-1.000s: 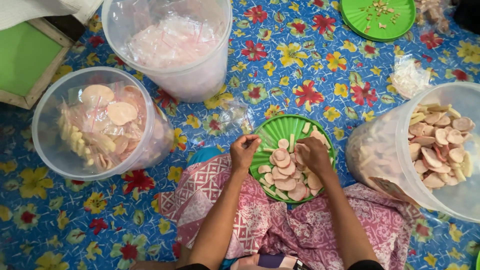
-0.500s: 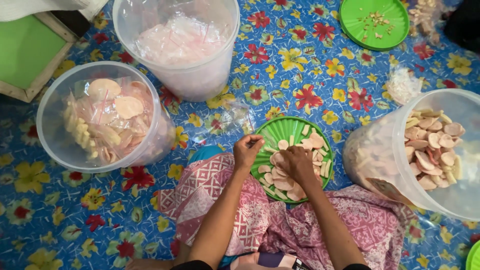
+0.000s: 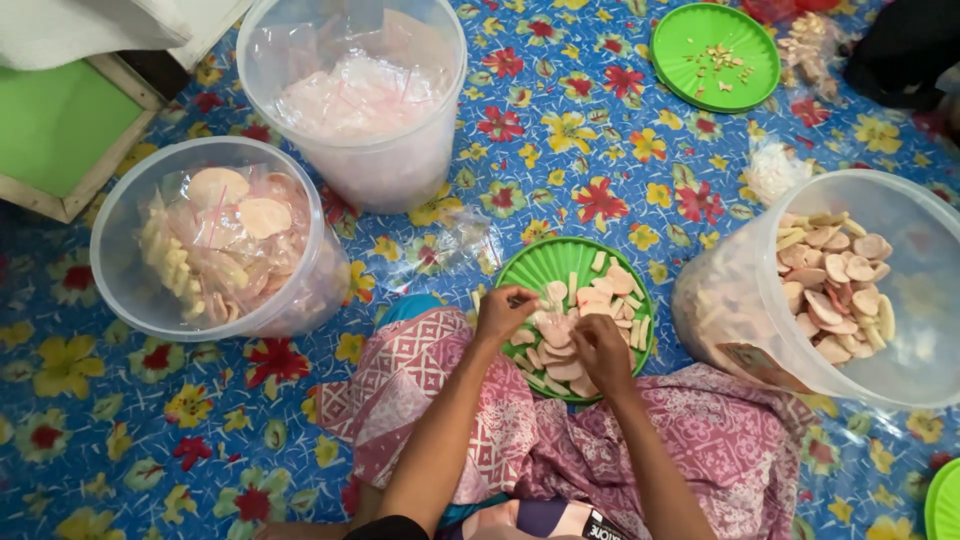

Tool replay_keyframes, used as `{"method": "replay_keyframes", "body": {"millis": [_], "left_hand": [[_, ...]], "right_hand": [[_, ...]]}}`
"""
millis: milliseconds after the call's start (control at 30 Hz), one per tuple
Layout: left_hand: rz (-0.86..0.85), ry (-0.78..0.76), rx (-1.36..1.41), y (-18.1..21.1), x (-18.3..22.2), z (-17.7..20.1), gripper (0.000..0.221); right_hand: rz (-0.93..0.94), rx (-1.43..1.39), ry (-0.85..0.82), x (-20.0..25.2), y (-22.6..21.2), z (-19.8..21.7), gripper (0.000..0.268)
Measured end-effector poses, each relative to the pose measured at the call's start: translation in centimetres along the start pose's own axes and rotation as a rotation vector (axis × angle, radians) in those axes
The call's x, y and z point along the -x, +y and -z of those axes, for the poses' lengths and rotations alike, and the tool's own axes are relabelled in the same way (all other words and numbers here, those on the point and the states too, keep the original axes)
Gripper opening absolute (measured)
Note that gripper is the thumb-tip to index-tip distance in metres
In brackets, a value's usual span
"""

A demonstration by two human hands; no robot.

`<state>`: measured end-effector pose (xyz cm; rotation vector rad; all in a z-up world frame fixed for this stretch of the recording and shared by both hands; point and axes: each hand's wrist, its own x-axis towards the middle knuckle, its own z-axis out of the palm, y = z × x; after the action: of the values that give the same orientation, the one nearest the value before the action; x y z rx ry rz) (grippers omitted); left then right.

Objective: Arranging sliced food items on a plate from a large container

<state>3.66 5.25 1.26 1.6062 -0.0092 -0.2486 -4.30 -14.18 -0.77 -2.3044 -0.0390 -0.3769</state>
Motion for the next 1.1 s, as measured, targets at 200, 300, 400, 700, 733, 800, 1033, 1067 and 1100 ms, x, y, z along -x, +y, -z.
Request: {"method": "replay_keyframes", "body": {"millis": [200, 300, 400, 700, 733, 800, 1033, 1067, 1100], "left_hand": [[-0.134, -0.241, -0.05, -0.3, 1.1, -1.7, 0.018], [-0.225, -0.32, -0.204, -2.0, 0.9, -2.7, 0.019], [-0.235, -0.337, -0.176, -3.3, 0.9, -3.2, 0.016], [-0.217, -0.391, -0.147, -3.8, 1.2, -3.3, 0.017], [-0.214, -0.393, -0.149, -3.7, 1.3, -3.5, 0.017], [-0.264, -0.401, -0.098, -3.5, 1.4, -3.8, 0.02], [-0.399, -0.391, -0.163, -2.9, 1.2, -4.5, 0.031], [-0.378, -0.393, -0.145, -2.5, 1.3, -4.5, 0.031], [-0.356, -0.395, -0.128, -2.1, 1.5, -4.5, 0.031]], "right_hand": [[-0.17, -0.253, 0.125, 3.3, -3.4, 3.6, 0.019], [-0.046, -0.238, 0.168, 3.8, -3.9, 3.9, 0.014], [-0.01, -0.282, 0.222, 3.7, -3.9, 3.8, 0.008], [-0.067, -0.452, 0.224, 4.0, -3.7, 3.6, 0.02], [-0.071, -0.454, 0.225, 4.1, -3.4, 3.4, 0.02], [-0.127, -0.508, 0.226, 4.2, -2.8, 2.8, 0.024], [-0.325, -0.729, 0.204, 4.4, -0.7, 1.3, 0.036], [-0.346, -0.745, 0.202, 4.0, -1.1, 1.8, 0.038], [-0.366, -0.761, 0.2, 3.7, -1.5, 2.3, 0.039]]}}
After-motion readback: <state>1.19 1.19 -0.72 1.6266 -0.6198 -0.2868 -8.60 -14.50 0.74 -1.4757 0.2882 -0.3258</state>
